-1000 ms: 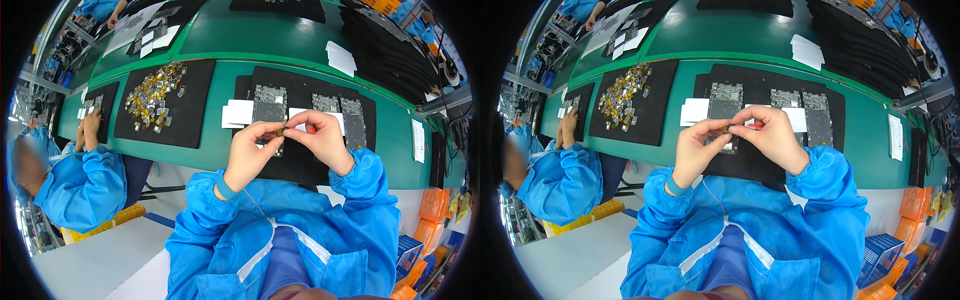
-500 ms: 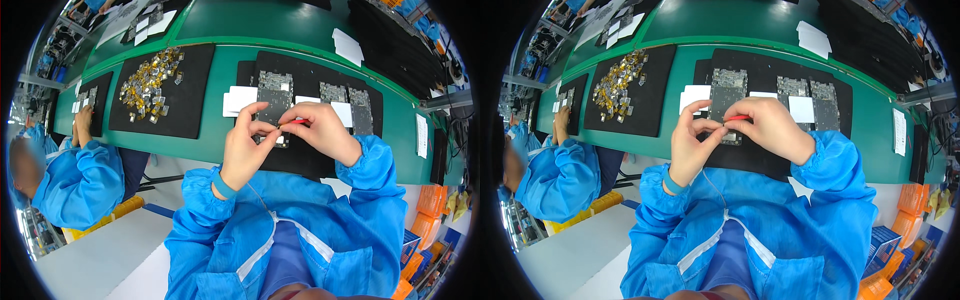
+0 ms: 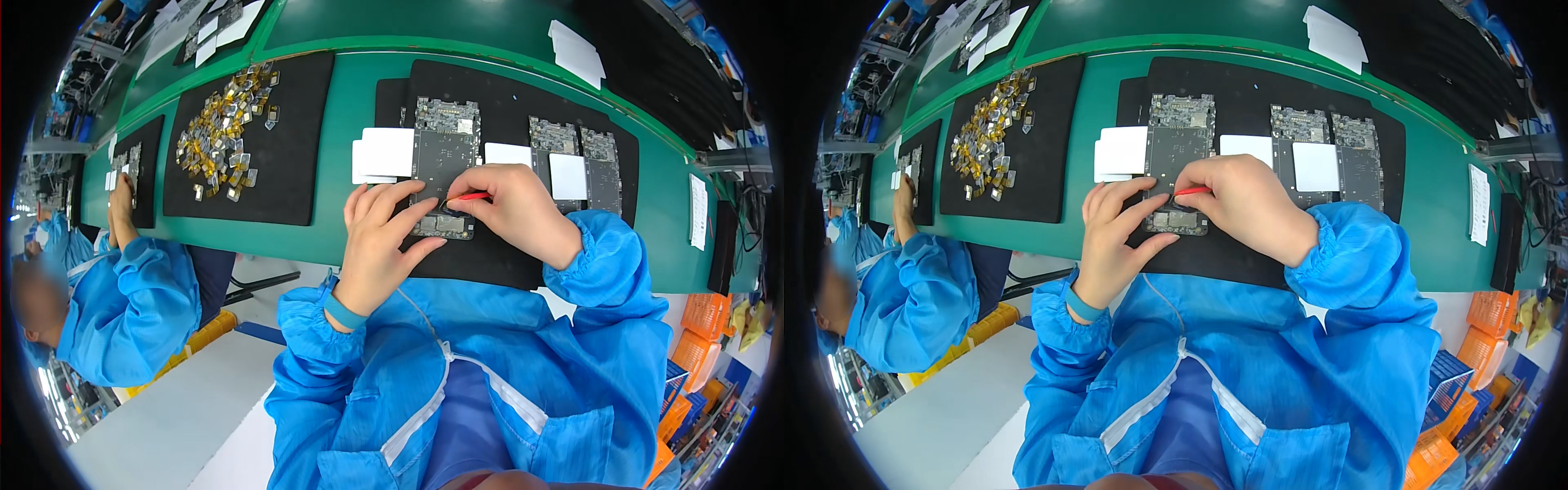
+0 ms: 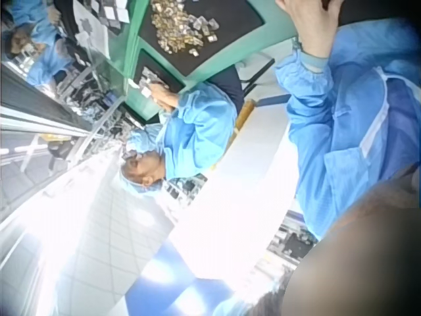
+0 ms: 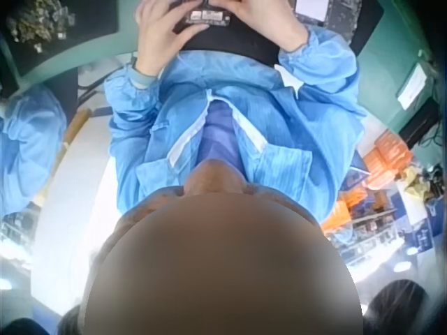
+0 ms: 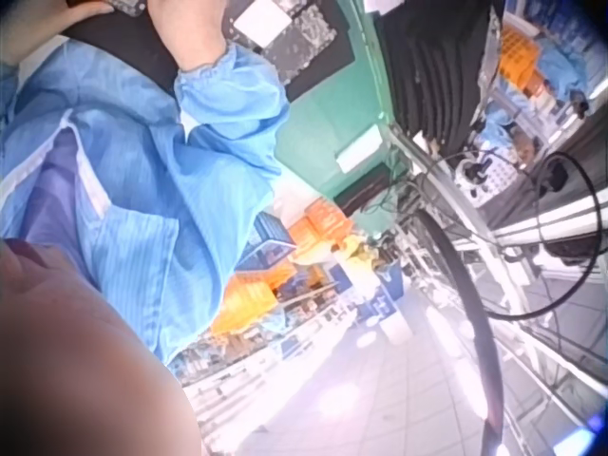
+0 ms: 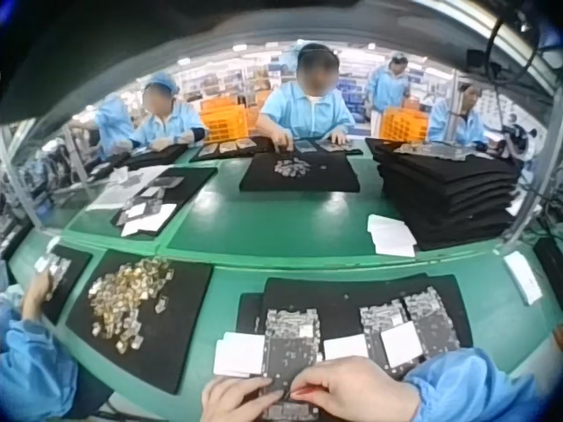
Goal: The recorder is assembling electronic components, specifically attaching small ribbon cables or connectors to a circuit board assembly.
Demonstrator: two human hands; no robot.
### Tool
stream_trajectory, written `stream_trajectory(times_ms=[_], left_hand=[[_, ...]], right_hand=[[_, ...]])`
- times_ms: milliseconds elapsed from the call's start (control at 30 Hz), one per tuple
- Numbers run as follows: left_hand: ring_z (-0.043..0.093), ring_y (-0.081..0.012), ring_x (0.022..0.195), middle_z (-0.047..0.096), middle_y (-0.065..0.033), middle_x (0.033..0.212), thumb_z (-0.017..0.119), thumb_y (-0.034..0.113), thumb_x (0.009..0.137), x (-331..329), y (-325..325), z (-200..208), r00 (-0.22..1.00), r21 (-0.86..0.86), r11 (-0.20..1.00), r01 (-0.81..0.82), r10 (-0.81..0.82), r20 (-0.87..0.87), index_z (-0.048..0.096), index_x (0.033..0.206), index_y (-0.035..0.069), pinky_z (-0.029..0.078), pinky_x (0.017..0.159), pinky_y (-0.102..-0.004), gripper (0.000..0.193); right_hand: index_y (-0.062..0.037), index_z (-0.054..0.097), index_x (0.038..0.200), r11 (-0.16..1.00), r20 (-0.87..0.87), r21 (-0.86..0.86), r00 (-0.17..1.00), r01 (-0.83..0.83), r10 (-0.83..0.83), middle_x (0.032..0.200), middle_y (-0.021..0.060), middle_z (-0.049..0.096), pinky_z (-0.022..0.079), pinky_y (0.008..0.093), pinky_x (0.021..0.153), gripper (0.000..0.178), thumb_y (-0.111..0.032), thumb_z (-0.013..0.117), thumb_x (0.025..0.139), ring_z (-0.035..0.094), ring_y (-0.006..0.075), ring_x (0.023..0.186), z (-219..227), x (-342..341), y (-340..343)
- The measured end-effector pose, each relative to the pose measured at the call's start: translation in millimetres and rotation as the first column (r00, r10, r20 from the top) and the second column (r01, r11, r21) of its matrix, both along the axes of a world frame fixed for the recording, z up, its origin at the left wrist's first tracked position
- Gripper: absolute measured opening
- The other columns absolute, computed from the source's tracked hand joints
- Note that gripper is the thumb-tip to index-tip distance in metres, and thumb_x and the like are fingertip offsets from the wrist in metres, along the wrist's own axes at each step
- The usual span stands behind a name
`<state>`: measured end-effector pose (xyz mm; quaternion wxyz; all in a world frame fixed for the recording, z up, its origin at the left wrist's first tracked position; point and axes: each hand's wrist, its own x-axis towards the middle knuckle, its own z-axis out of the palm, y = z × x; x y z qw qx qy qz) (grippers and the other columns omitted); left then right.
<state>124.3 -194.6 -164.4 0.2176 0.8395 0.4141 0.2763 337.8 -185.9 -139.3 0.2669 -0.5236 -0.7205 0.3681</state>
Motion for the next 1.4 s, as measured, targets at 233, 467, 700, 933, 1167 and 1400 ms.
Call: stream_trajectory(times_ms=[233,467,700,933,1167,1400], left_hand=[[0.049,-0.0265,0.116,0.057,-0.0053,0.125,0.083,0.020,0.065,-0.1,0.1,-1.9,1.000,-0.037,0.999,-0.006,0.006,0.003,0.069,0.111,0.011,0.027,0.107,-0.0454,0.049],[0.050,-0.0263,0.117,0.057,-0.0054,0.125,0.083,0.020,0.065,-0.4,0.9,-1.1,1.000,-0.053,0.999,-0.006,0.006,0.000,0.069,0.111,0.012,0.026,0.108,-0.0466,0.049],[0.050,-0.0260,0.117,0.057,-0.0050,0.125,0.083,0.021,0.065,-1.1,0.7,-2.3,1.000,-0.060,0.998,-0.012,0.012,0.008,0.069,0.111,0.013,0.025,0.109,-0.0475,0.048],[0.048,-0.0243,0.118,0.056,-0.0008,0.126,0.080,0.021,0.069,0.2,0.2,-4.2,0.999,-0.063,0.998,-0.013,0.015,0.034,0.067,0.112,0.015,0.022,0.109,-0.0514,0.046],[0.048,-0.0237,0.118,0.057,-0.0001,0.125,0.081,0.021,0.068,1.0,-0.2,-5.4,0.999,-0.062,0.998,-0.031,0.033,0.034,0.069,0.110,0.015,0.020,0.110,-0.0526,0.043],[0.048,-0.0233,0.117,0.058,0.0010,0.124,0.081,0.022,0.068,2.8,-2.2,-2.7,0.998,-0.060,0.997,-0.050,0.051,0.019,0.071,0.106,0.015,0.017,0.111,-0.0544,0.040]], right_hand=[[-0.0038,0.069,0.089,1.000,-0.015,-0.016,1.000,0.006,-0.007,0.083,0.0138,0.068,0.051,0.0369,0.066,0.012,-0.012,0.069,0.081,0.066,0.0314,0.076,-2.5,2.1,2.6],[-0.0039,0.070,0.089,1.000,0.037,-0.007,0.999,-0.026,0.027,0.083,0.0141,0.068,0.051,0.0382,0.067,0.014,-0.015,0.070,0.081,0.065,0.0327,0.077,0.3,3.6,5.6],[-0.0051,0.067,0.082,0.996,0.137,0.072,0.989,-0.059,0.048,0.077,0.0123,0.064,0.050,0.0412,0.066,0.009,-0.013,0.069,0.079,0.063,0.0326,0.075,3.6,-2.4,5.6],[-0.0052,0.063,0.075,0.982,0.330,0.161,0.943,-0.093,0.035,0.075,0.0113,0.059,0.049,0.0427,0.067,0.010,-0.013,0.069,0.078,0.062,0.0313,0.076,7.7,-12.6,1.0],[-0.0053,0.064,0.078,0.955,0.379,0.266,0.925,-0.135,0.025,0.075,0.0105,0.058,0.048,0.0416,0.065,0.009,-0.007,0.070,0.070,0.060,0.0309,0.074,6.8,-17.4,-0.2],[-0.0063,0.063,0.077,0.928,0.392,0.309,0.917,-0.207,0.074,0.076,0.0081,0.056,0.049,0.0392,0.065,0.012,-0.006,0.069,0.066,0.060,0.0277,0.076,3.0,-14.4,-3.4]])
